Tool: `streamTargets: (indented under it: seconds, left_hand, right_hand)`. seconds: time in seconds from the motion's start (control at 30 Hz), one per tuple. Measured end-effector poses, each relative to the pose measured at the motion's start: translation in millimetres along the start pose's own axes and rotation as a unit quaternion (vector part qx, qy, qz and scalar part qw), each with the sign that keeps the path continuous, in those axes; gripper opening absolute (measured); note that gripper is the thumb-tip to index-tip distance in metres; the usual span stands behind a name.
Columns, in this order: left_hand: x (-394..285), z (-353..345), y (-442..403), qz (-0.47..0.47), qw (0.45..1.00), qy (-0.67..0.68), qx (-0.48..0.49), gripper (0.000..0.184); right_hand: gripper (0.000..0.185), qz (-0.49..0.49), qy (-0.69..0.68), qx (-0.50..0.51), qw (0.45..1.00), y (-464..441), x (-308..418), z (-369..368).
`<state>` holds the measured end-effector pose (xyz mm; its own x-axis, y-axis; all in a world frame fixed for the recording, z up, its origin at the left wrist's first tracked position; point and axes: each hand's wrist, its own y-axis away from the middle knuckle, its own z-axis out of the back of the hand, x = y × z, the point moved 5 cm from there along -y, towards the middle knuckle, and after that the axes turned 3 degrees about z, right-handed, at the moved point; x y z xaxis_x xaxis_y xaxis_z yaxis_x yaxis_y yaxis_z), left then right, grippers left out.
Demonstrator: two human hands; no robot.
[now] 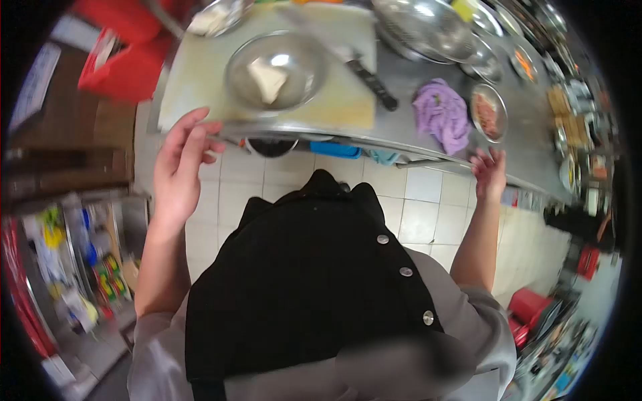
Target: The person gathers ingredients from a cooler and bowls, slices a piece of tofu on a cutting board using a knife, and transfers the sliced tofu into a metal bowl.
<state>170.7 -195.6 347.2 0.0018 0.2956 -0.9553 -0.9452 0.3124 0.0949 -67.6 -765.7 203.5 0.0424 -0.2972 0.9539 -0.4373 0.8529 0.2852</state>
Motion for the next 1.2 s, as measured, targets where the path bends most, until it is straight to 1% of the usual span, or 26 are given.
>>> streamTargets:
  seconds: [0.1, 0.17, 0.23, 0.27, 0.3, 0.33, 0.43, 0.47, 0.5, 0.57, 0.6, 0.63, 0.67, 0.7, 0.73, 0.77, 0.83, 0.87, 0.93, 0.97, 1.03, 1.07, 1.1, 1.13, 1.17, 1.2]
  left_hand:
    - [47, 37, 48, 0.033, 0.998, 0.015, -0.052, 0.04]
    - [102, 64, 89, 0.086, 0.99, 0.058, -0.091, 0.041]
    - [166, 87, 135, 0.158, 0.975, 0.096, -0.126, 0.043]
    - [199, 97, 161, 0.207, 0.965, 0.082, -0.142, 0.043]
    - [232, 101, 189, 0.258, 0.951, 0.07, -0.156, 0.043]
    - [271, 105, 222, 0.282, 0.944, 0.048, -0.166, 0.043]
    - [350, 115, 328, 0.388, 0.902, 0.036, -0.184, 0.043]
    - [376, 119, 367, 0.439, 0.882, -0.006, -0.172, 0.043]
    - [399, 117, 407, 0.444, 0.873, 0.031, -0.199, 0.042]
    - [425, 116, 484, 0.527, 0.808, 0.066, -0.256, 0.04]
    - [448, 109, 533, 0.514, 0.786, 0.1, -0.329, 0.03]
    - [456, 104, 574, 0.515, 0.773, 0.178, -0.325, 0.016]
    - [479, 94, 631, 0.487, 0.803, 0.117, -0.324, 0.016]
    - [481, 75, 679, 0.457, 0.854, -0.185, -0.167, 0.018]
    - [477, 56, 719, 0.372, 0.779, -0.501, -0.062, 0.021]
    - [467, 31, 752, 0.417, 0.769, -0.483, 0.022, 0.017]
    - [447, -18, 790, 0.495, 0.733, -0.431, 0.181, 0.015]
    - [451, -37, 792, 0.573, 0.663, -0.331, 0.351, 0.018]
    - [451, -32, 779, 0.536, 0.731, -0.331, 0.262, 0.019]
    - [446, -27, 765, 0.513, 0.761, -0.332, 0.217, 0.019]
    - [446, -18, 753, 0.453, 0.817, -0.335, 0.125, 0.021]
    - [453, -14, 742, 0.414, 0.842, -0.336, 0.078, 0.021]
    - [465, 5, 725, 0.422, 0.845, -0.32, 0.078, 0.018]
    - [466, 31, 678, 0.431, 0.846, -0.303, 0.078, 0.016]
    - [475, 52, 641, 0.497, 0.853, -0.153, -0.031, 0.017]
    - [484, 73, 601, 0.53, 0.832, -0.005, -0.162, 0.021]
  right_hand:
    - [0.042, 0.083, 0.049, -0.001, 0.995, 7, -34, 20]
    - [0.04, 0.084, 0.148, 0.111, 0.979, 25, -74, 13]
    - [0.035, 0.002, 0.263, 0.25, 0.932, 91, -111, -36]
    - [0.033, -0.069, 0.356, 0.286, 0.887, 120, -138, -57]
    - [0.033, -0.162, 0.394, 0.342, 0.838, 142, -168, -77]
    - [0.035, -0.193, 0.4, 0.404, 0.8, 170, -192, -98]
    - [0.034, -0.277, 0.444, 0.494, 0.694, 230, -271, -171]
    - [0.032, -0.29, 0.446, 0.496, 0.686, 240, -300, -196]
    - [0.031, -0.304, 0.447, 0.498, 0.678, 245, -331, -220]
    - [0.03, -0.346, 0.399, 0.456, 0.717, 224, -417, -263]
    - [0.036, -0.358, 0.355, 0.418, 0.756, 210, -462, -277]
    - [0.042, -0.369, 0.31, 0.38, 0.79, 198, -498, -297]
    - [0.047, -0.392, 0.286, 0.329, 0.81, 192, -524, -319]
    - [0.053, -0.416, 0.261, 0.272, 0.828, 190, -548, -335]
    - [0.059, -0.439, 0.234, 0.21, 0.842, 189, -571, -342]
    - [0.069, -0.444, 0.178, 0.188, 0.858, 183, -592, -348]
    - [0.065, -0.481, 0.122, 0.094, 0.863, 184, -598, -369]
    - [0.064, -0.471, 0.102, 0.11, 0.869, 174, -611, -375]
    - [0.061, -0.451, 0.058, 0.141, 0.879, 148, -634, -385]
    - [0.055, -0.466, 0.081, 0.107, 0.875, 142, -633, -391]
    - [0.046, -0.473, 0.082, 0.124, 0.868, 116, -652, -388]
    - [0.042, -0.457, 0.086, 0.101, 0.88, 121, -645, -382]
    - [0.038, -0.436, 0.085, 0.08, 0.892, 129, -631, -374]
    - [0.037, -0.403, 0.1, 0.18, 0.892, 120, -648, -358]
    - [0.038, -0.333, 0.198, 0.134, 0.912, 151, -601, -346]
    - [0.04, -0.37, 0.212, 0.189, 0.884, 171, -586, -320]
